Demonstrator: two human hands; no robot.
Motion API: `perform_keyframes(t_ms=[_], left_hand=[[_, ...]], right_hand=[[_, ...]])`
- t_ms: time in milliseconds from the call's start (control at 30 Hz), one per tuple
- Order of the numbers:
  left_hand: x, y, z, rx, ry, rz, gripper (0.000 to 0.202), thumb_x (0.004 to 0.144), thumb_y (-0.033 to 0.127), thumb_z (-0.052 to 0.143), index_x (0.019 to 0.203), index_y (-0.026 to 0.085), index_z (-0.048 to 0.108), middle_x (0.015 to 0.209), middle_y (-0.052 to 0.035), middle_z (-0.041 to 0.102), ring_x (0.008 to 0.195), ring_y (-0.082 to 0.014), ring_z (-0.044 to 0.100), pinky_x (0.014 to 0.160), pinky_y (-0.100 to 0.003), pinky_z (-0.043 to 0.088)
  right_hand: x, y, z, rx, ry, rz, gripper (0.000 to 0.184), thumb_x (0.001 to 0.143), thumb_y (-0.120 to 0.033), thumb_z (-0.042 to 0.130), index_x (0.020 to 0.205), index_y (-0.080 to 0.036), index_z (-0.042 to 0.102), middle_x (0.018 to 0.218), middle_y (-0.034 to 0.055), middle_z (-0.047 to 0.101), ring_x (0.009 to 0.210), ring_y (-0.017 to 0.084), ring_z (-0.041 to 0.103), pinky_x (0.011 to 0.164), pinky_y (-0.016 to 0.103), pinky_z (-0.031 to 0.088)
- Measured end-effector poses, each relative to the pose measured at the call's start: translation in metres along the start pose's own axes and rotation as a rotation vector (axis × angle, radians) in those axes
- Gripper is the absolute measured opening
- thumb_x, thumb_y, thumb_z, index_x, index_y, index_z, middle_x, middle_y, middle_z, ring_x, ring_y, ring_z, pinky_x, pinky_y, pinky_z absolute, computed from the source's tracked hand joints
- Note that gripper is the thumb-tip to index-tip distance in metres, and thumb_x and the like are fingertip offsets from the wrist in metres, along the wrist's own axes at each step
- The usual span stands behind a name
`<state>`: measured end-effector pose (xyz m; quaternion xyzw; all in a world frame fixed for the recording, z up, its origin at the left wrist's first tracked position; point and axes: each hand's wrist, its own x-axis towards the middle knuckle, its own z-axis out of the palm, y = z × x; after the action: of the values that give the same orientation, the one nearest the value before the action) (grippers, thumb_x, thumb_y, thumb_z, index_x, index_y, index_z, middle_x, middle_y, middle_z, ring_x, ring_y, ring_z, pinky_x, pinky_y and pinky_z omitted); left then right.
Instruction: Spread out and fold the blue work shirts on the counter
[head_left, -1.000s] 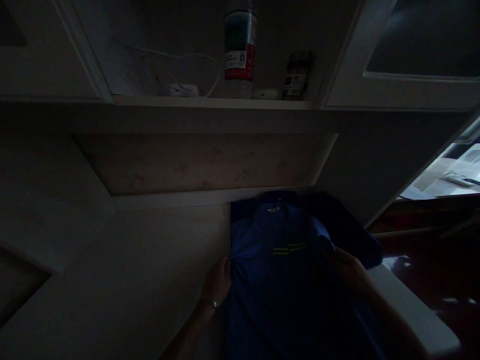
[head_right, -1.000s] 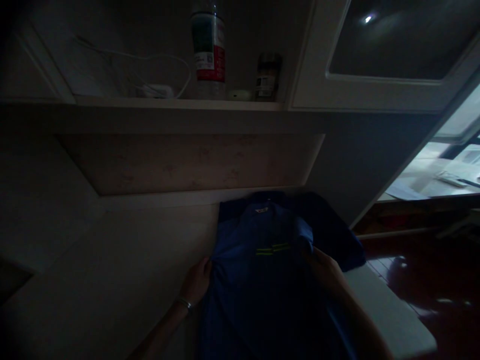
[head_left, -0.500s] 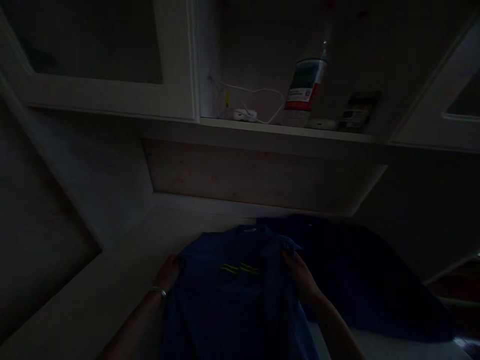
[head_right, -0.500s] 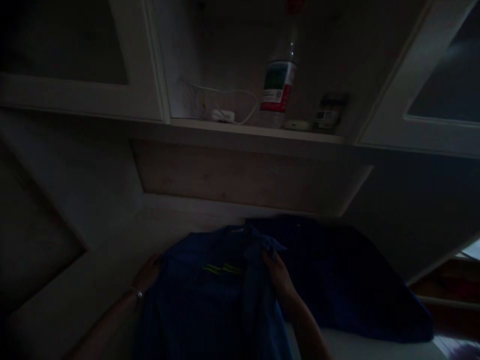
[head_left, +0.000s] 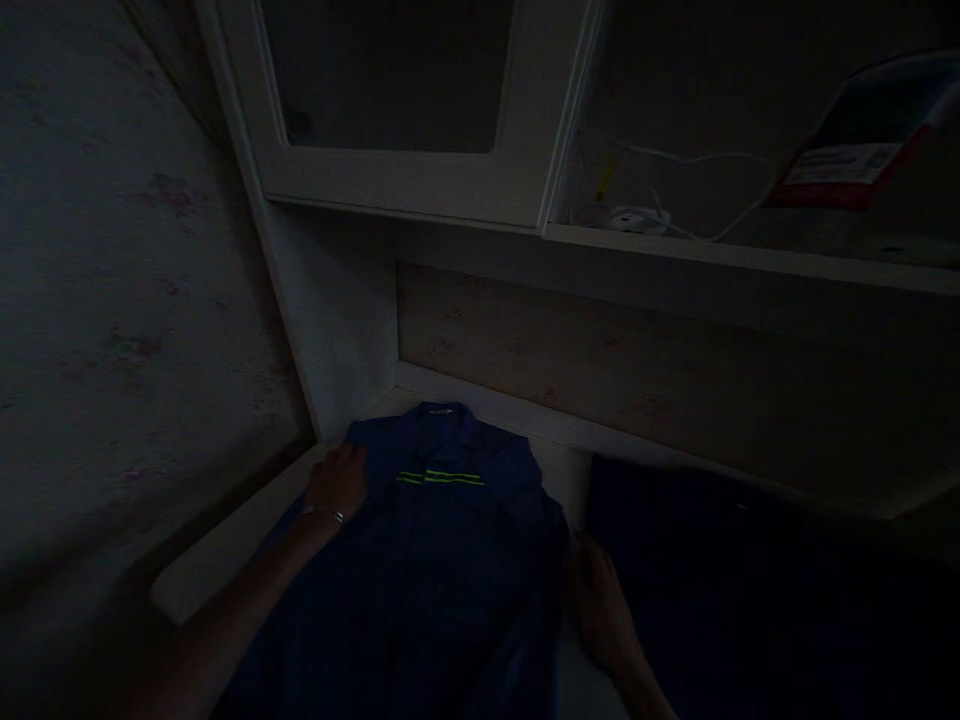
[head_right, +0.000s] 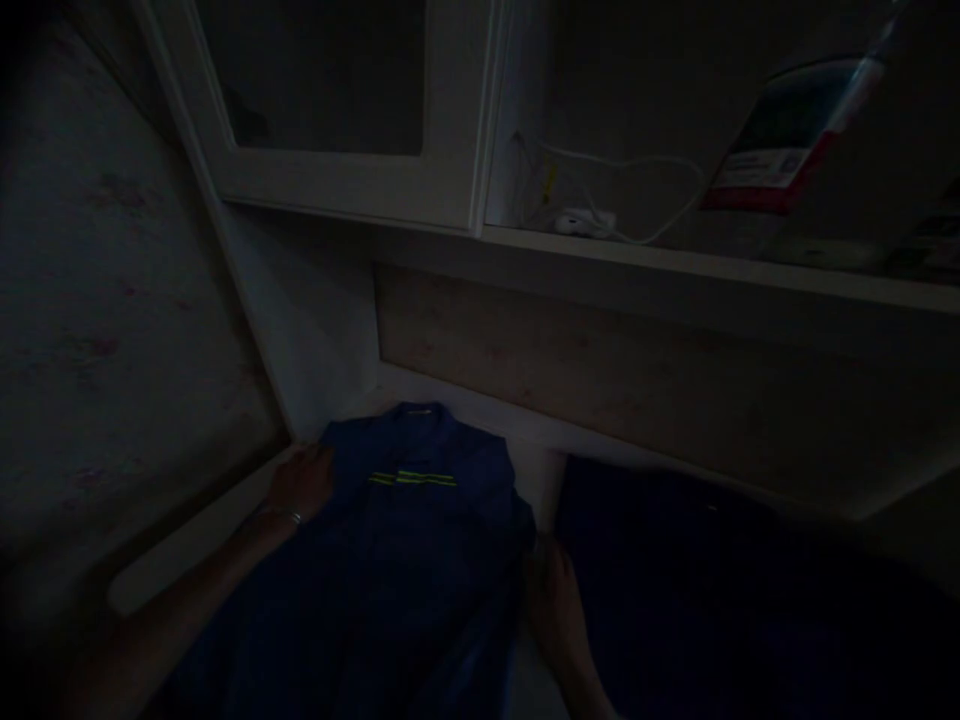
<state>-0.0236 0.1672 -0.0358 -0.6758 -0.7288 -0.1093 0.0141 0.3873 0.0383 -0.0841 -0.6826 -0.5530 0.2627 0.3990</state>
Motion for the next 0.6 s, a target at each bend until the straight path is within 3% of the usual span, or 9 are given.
perform_keyframes(t_ms=[100,200,267,367,600], left_hand=[[-0.007,0.041,0.028,-0.053,-0.144,0.027,0.058,0.091,0.051,0.026,0.140,0.025,0.043,0.148,-0.0129,0.042,0.131,-0.0371,0.040,0.100,-0.064,0.035],[-0.007,0.062,0.056,-0.057,-0.271,-0.052,0.065,0.088,0.063,0.021,0.145,0.034,0.035,0.159,-0.0073,0.025,0.143,-0.0416,0.018,0.101,-0.080,0.014],[-0.003,0.064,0.069,-0.026,-0.234,-0.037,0.066,0.088,0.064,0.019,0.145,0.035,0.035,0.160,-0.0062,0.022,0.145,-0.0414,0.014,0.101,-0.081,0.006],[0.012,0.058,0.078,-0.011,-0.182,0.042,0.067,0.088,0.065,0.016,0.145,0.035,0.035,0.159,-0.0059,0.023,0.144,-0.0407,0.016,0.101,-0.081,0.005],[0.060,0.043,0.085,0.024,-0.221,0.173,0.067,0.088,0.066,0.017,0.147,0.036,0.031,0.160,-0.0040,0.021,0.145,-0.0390,0.015,0.102,-0.079,0.010]], right_hand=[[-0.019,-0.014,0.023,-0.332,-0.034,-0.245,0.049,0.091,-0.052,0.043,0.132,-0.028,0.055,0.146,0.0097,0.045,0.135,0.032,0.039,0.112,0.054,0.029],[-0.033,-0.022,0.044,-0.520,-0.214,-0.326,0.046,0.092,-0.054,0.043,0.137,-0.044,0.048,0.153,0.0006,0.034,0.141,0.035,0.028,0.110,0.069,0.016],[-0.038,-0.023,0.054,-0.570,-0.276,-0.318,0.048,0.093,-0.056,0.040,0.140,-0.048,0.040,0.154,-0.0011,0.030,0.141,0.037,0.025,0.108,0.073,0.009],[-0.039,-0.022,0.063,-0.613,-0.259,-0.288,0.049,0.095,-0.055,0.036,0.143,-0.046,0.035,0.155,-0.0005,0.026,0.142,0.036,0.023,0.108,0.073,0.003],[-0.034,-0.043,0.090,-0.614,-0.201,-0.237,0.050,0.096,-0.052,0.034,0.145,-0.039,0.037,0.156,0.0025,0.022,0.143,0.036,0.018,0.111,0.070,0.005]])
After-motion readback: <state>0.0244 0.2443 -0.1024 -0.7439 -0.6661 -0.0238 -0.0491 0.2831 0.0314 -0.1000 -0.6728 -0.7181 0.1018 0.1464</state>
